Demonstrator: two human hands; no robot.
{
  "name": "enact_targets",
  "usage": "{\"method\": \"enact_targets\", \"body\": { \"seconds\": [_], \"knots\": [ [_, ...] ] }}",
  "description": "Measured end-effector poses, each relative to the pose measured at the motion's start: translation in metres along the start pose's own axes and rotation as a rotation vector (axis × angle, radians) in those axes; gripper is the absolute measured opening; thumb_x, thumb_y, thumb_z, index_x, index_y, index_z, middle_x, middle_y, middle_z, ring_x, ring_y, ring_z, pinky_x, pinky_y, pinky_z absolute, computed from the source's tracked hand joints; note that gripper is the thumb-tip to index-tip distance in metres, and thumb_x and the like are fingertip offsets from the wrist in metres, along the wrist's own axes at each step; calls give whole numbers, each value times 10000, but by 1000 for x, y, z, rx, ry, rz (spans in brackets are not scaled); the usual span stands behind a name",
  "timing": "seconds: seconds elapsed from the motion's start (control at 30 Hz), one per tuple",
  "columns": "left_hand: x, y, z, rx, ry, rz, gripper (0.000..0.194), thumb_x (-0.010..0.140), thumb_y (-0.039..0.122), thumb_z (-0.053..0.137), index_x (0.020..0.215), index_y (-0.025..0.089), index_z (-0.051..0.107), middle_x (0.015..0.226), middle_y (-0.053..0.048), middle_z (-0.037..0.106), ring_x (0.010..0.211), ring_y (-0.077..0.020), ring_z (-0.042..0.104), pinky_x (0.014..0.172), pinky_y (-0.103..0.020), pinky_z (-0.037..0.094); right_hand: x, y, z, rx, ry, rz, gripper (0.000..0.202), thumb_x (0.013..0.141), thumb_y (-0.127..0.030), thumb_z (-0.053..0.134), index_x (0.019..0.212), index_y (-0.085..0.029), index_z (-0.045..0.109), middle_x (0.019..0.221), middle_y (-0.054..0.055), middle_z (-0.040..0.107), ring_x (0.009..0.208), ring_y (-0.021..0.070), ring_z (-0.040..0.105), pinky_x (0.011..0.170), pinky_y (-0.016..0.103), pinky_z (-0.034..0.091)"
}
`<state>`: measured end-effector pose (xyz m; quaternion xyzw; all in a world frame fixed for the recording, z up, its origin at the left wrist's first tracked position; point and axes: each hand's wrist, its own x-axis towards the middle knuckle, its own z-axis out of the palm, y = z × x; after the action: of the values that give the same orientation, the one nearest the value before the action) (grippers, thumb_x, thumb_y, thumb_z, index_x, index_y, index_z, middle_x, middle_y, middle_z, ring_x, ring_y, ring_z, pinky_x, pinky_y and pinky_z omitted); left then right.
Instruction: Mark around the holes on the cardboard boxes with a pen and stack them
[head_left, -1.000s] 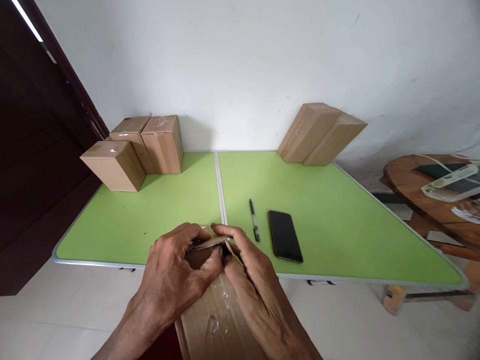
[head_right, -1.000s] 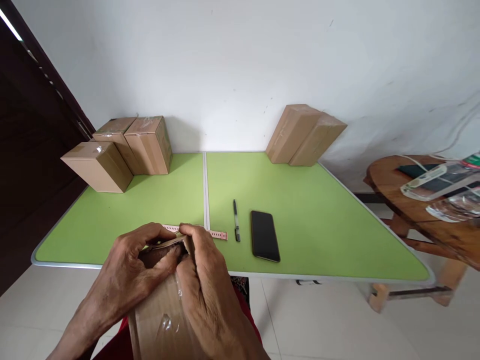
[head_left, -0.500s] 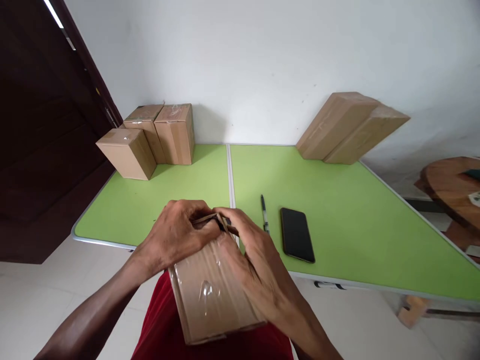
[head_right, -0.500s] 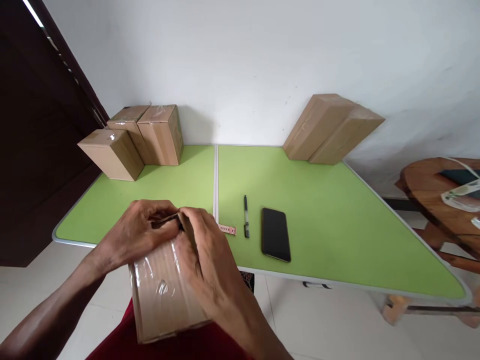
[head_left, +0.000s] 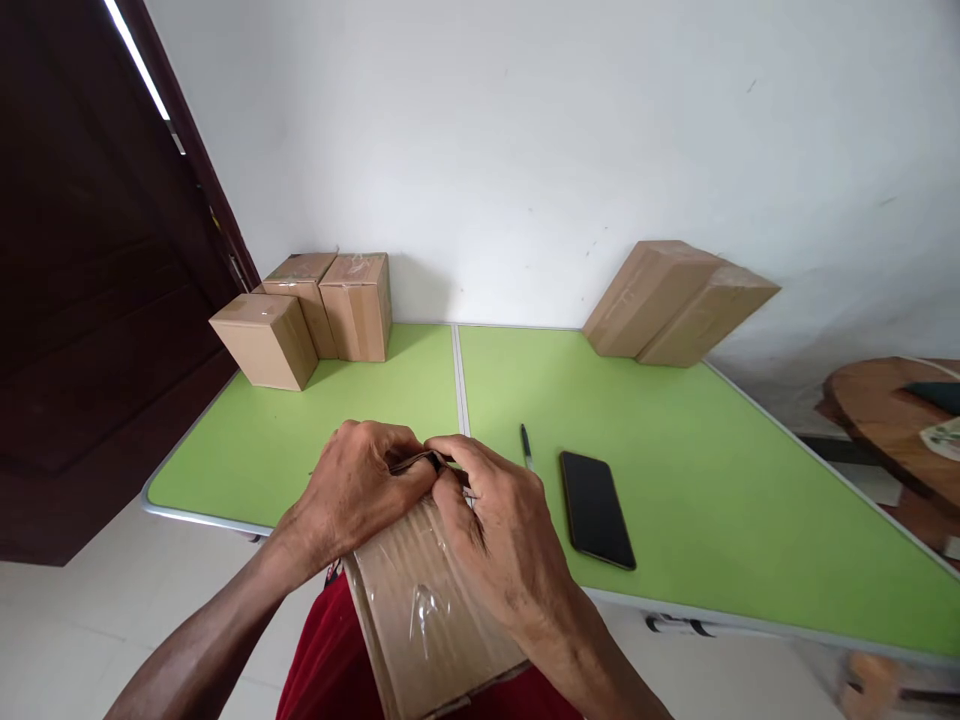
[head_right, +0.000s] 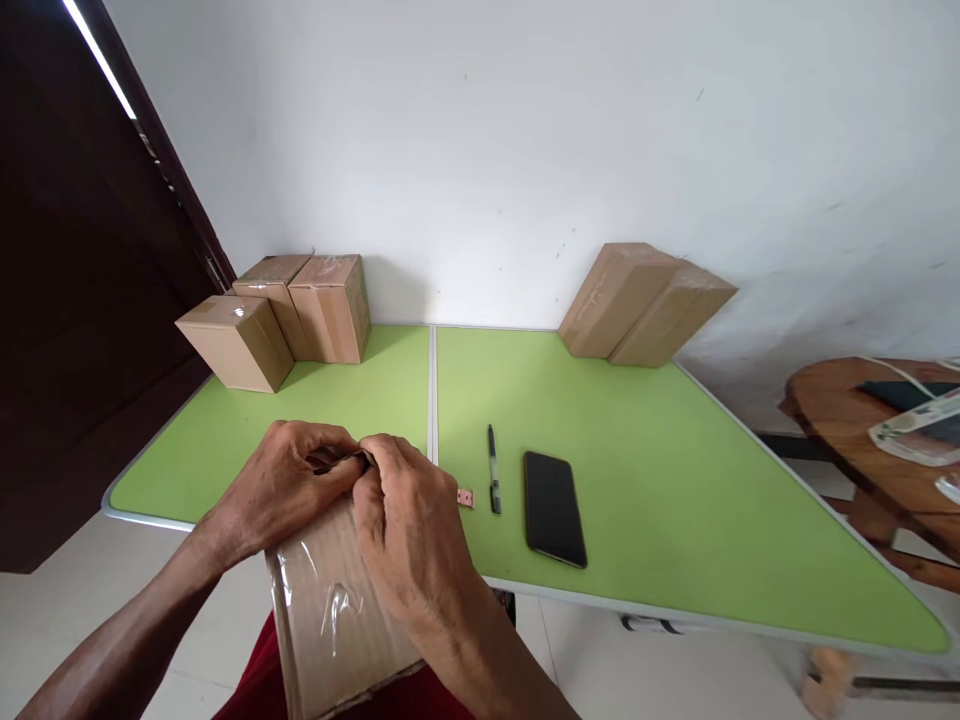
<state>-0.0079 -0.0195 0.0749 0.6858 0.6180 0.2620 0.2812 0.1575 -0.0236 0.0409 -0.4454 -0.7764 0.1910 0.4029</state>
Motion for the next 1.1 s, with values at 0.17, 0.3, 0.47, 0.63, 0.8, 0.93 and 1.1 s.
{"method": "enact_targets", "body": {
  "seconds": [0.17, 0.3, 0.47, 0.63, 0.8, 0.93, 1.1],
  "knots": [
    [5, 5, -5, -3, 7, 63, 221, 824, 196, 574, 616, 207, 646, 576, 44, 590, 581, -123, 478, 584, -284, 336, 9, -4, -5, -81, 43, -69, 337, 935, -50, 470, 1029, -208, 752, 948, 68, 850, 782, 222, 789, 722, 329, 579],
    [3, 5, 0, -10, 29, 94, 220, 797, 146, 576, 585, 205, 566, 558, 57, 534, 573, -111, 436, 586, -287, 309, 13, -5, -14, -115, -8, -75, 360, 918, -13, 452, 897, -219, 747, 827, 47, 813, 666, 202, 737, 635, 321, 525],
    [-8, -2, 12, -6, 74, 142, 203, 841, 131, 597, 666, 207, 665, 641, 39, 646, 598, -120, 513, 610, -287, 342, -1, -6, -23, 33, -59, 9, 302, 981, -132, 486, 1116, -196, 748, 1034, 94, 835, 916, 249, 811, 844, 390, 635],
    [-11, -2, 15, -45, 24, 205, 250, 971, 192, 598, 820, 213, 796, 830, -31, 791, 732, -177, 701, 695, -306, 486, -9, 3, -29, 68, -172, 122, 233, 978, -194, 497, 1064, -220, 713, 997, 82, 813, 859, 243, 787, 808, 389, 631],
    [-16, 2, 20, 96, -16, 337, 296, 1070, 245, 510, 1045, 204, 802, 975, -90, 805, 822, -230, 757, 755, -371, 594, -3, 8, -41, -212, -329, 213, 279, 1003, -216, 490, 728, -263, 489, 651, 7, 620, 567, 179, 526, 634, 351, 401],
    [-33, 0, 32, 320, 32, 490, 601, 1007, 410, 668, 1543, 157, 571, 1376, -194, 762, 1240, -370, 748, 1036, -579, 621, 2, 5, -49, -307, -376, 252, 388, 1042, -182, 453, 671, -264, 376, 595, -26, 489, 545, 146, 345, 630, 349, 294],
    [-58, -12, 32, 580, 63, 564, 1566, 618, 900, 849, 1780, 168, 99, 1727, -332, 436, 1604, -595, 394, 1206, -836, 404, -2, 0, -55, -336, -267, 213, 391, 1028, -164, 487, 655, -250, 408, 569, -34, 476, 562, 147, 369, 644, 339, 290]
  ]
}}
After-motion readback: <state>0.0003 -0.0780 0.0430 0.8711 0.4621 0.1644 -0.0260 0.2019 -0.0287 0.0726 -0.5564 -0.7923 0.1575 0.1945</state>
